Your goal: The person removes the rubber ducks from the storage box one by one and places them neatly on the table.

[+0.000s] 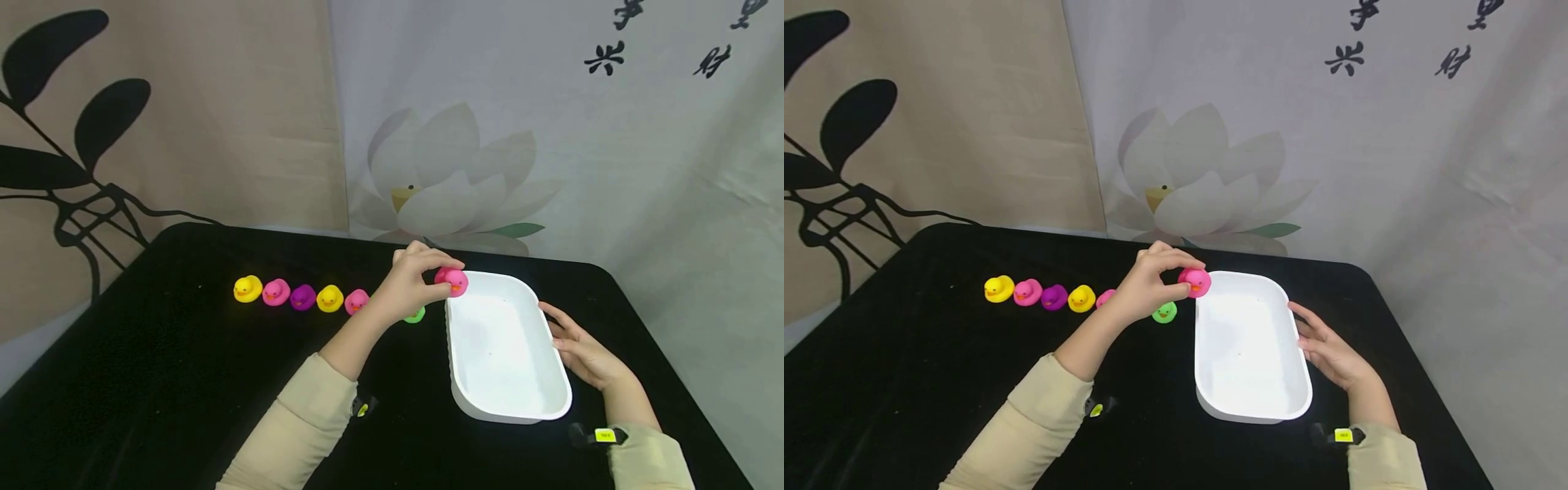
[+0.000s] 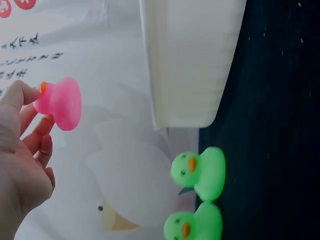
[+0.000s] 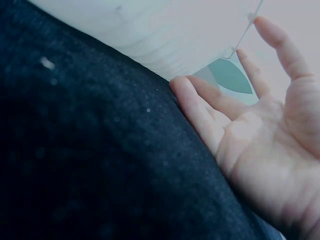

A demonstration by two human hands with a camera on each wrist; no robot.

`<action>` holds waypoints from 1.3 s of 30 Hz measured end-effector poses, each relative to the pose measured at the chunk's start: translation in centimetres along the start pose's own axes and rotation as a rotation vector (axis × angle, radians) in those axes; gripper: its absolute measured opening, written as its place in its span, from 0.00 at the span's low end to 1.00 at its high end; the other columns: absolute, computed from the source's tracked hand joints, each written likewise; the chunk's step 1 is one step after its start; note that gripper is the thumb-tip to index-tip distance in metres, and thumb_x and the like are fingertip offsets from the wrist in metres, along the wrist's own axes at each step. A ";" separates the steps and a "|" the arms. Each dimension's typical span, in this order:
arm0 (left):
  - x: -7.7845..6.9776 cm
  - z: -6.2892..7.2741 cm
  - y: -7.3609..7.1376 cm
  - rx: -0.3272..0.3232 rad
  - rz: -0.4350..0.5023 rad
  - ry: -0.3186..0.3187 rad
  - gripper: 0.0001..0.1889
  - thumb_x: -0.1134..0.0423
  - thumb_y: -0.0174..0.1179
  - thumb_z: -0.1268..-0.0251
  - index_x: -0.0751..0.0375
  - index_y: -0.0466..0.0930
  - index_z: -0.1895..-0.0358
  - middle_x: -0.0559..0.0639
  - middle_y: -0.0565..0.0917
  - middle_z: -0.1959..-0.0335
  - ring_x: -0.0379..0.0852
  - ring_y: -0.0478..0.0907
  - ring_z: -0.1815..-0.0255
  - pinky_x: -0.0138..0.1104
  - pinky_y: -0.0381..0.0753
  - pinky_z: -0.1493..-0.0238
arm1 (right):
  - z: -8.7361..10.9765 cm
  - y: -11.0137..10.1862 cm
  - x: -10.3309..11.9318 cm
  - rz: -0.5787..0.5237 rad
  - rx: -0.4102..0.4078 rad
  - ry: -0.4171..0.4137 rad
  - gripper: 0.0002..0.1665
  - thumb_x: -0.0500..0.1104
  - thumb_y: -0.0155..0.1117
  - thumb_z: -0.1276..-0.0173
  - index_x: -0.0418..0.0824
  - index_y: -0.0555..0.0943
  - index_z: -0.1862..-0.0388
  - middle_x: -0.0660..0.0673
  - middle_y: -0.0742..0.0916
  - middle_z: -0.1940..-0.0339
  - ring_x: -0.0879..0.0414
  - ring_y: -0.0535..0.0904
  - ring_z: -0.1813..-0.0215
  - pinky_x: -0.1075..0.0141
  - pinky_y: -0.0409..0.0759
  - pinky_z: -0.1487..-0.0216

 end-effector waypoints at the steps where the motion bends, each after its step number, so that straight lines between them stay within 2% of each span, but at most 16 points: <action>1: 0.0 0.1 -0.3 -0.002 0.002 -0.002 0.16 0.65 0.69 0.45 0.54 0.85 0.51 0.38 0.83 0.56 0.37 0.64 0.54 0.40 0.59 0.54 | 0.0 0.0 0.0 -0.002 0.003 -0.002 0.39 0.29 0.46 0.27 0.48 0.48 0.22 0.49 0.68 0.33 0.52 0.75 0.40 0.58 0.76 0.46; 7: 0.2 1.0 -2.4 -0.020 0.005 -0.027 0.16 0.67 0.67 0.45 0.53 0.85 0.52 0.38 0.82 0.56 0.38 0.64 0.52 0.42 0.60 0.55 | 0.1 0.1 0.0 -0.016 0.016 -0.004 0.39 0.29 0.46 0.27 0.48 0.47 0.22 0.49 0.68 0.32 0.52 0.75 0.40 0.58 0.76 0.45; 19: 0.4 3.3 -6.7 -0.069 0.009 0.016 0.17 0.72 0.65 0.49 0.56 0.86 0.53 0.43 0.83 0.54 0.42 0.66 0.52 0.45 0.60 0.50 | 0.2 0.2 -0.1 -0.032 0.029 -0.018 0.39 0.29 0.45 0.27 0.47 0.46 0.22 0.48 0.67 0.32 0.51 0.75 0.40 0.58 0.76 0.45; 33: 1.9 6.1 -11.1 -0.095 -0.005 -0.056 0.17 0.73 0.63 0.47 0.56 0.85 0.52 0.45 0.83 0.52 0.45 0.65 0.51 0.49 0.58 0.48 | 0.1 0.1 0.0 -0.028 0.028 -0.023 0.40 0.29 0.46 0.27 0.47 0.47 0.22 0.47 0.68 0.32 0.50 0.75 0.41 0.58 0.76 0.46; 39: 3.2 7.0 -13.0 -0.110 -0.023 -0.132 0.17 0.73 0.62 0.44 0.57 0.84 0.51 0.48 0.80 0.49 0.46 0.64 0.48 0.49 0.61 0.49 | 0.1 0.2 0.0 -0.036 0.033 -0.019 0.39 0.29 0.45 0.27 0.47 0.46 0.22 0.47 0.67 0.32 0.50 0.75 0.40 0.58 0.76 0.45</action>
Point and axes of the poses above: each hand's wrist, its own z-axis away from the middle knuckle, its own y-axis out of the palm, x = y × z, the point moved 8 cm from there along -z, towards the middle knuckle
